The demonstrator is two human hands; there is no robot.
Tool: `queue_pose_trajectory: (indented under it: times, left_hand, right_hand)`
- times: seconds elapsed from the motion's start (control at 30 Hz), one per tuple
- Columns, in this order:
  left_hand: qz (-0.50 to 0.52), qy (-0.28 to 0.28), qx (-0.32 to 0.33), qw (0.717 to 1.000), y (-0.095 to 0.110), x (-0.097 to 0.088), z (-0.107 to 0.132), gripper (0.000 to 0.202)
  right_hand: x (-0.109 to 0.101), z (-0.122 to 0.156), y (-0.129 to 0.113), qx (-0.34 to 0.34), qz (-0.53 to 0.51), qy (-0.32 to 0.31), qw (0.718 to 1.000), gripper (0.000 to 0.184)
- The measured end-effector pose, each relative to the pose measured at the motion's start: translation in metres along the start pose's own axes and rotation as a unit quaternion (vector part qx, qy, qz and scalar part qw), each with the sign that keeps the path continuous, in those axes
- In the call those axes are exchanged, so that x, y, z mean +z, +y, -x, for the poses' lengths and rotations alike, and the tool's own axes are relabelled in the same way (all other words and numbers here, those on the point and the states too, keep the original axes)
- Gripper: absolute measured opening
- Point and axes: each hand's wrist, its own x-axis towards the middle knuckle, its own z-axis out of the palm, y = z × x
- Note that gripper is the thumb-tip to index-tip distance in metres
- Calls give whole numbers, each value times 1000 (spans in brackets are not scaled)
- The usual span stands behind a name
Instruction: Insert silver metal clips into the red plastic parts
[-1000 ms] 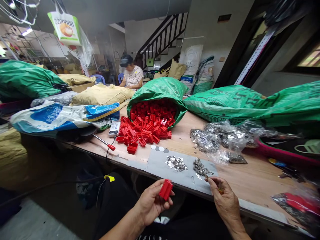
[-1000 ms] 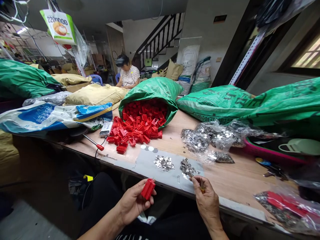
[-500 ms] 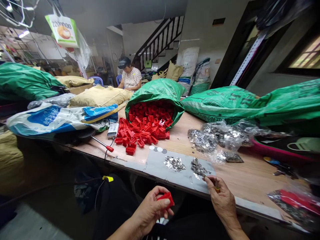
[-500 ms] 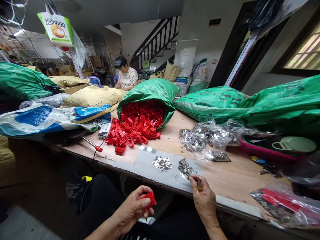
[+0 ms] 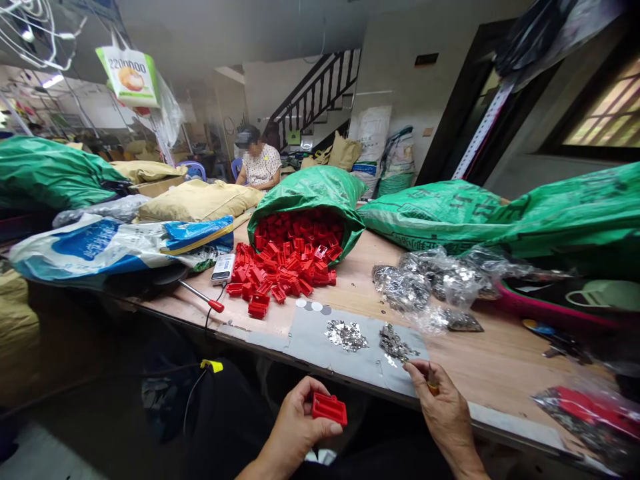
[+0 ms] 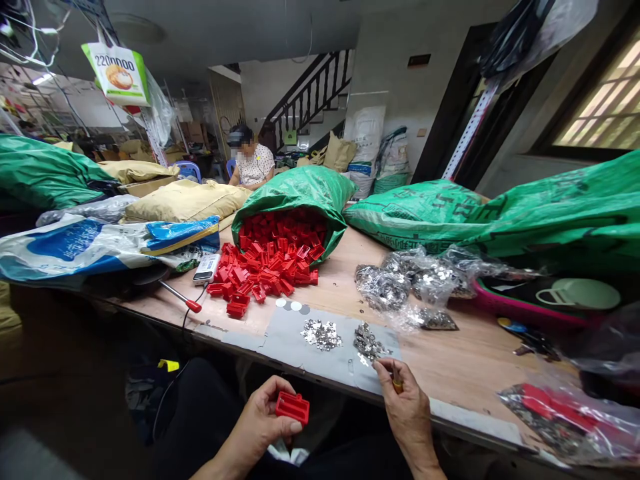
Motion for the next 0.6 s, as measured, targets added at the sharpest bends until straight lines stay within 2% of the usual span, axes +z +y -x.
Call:
queue_pose_trajectory:
  times: [0.2, 0.37, 0.47, 0.6]
  left_hand:
    - [-73, 62, 91, 991, 23, -4, -2, 39]
    - [-167, 94, 176, 965, 41, -7, -5, 29]
    - [-237, 114, 224, 938, 46, -8, -3, 27]
    - [-356, 136, 297, 875, 50, -8, 1, 25]
  right_hand:
    - [-5, 0, -24, 16, 2, 2, 1000, 42]
    - [-1, 12, -64, -41, -11, -72, 997, 33]
    - [5, 22, -89, -85, -29, -122, 989, 27]
    - [15, 32, -114, -141, -51, -175, 973, 21]
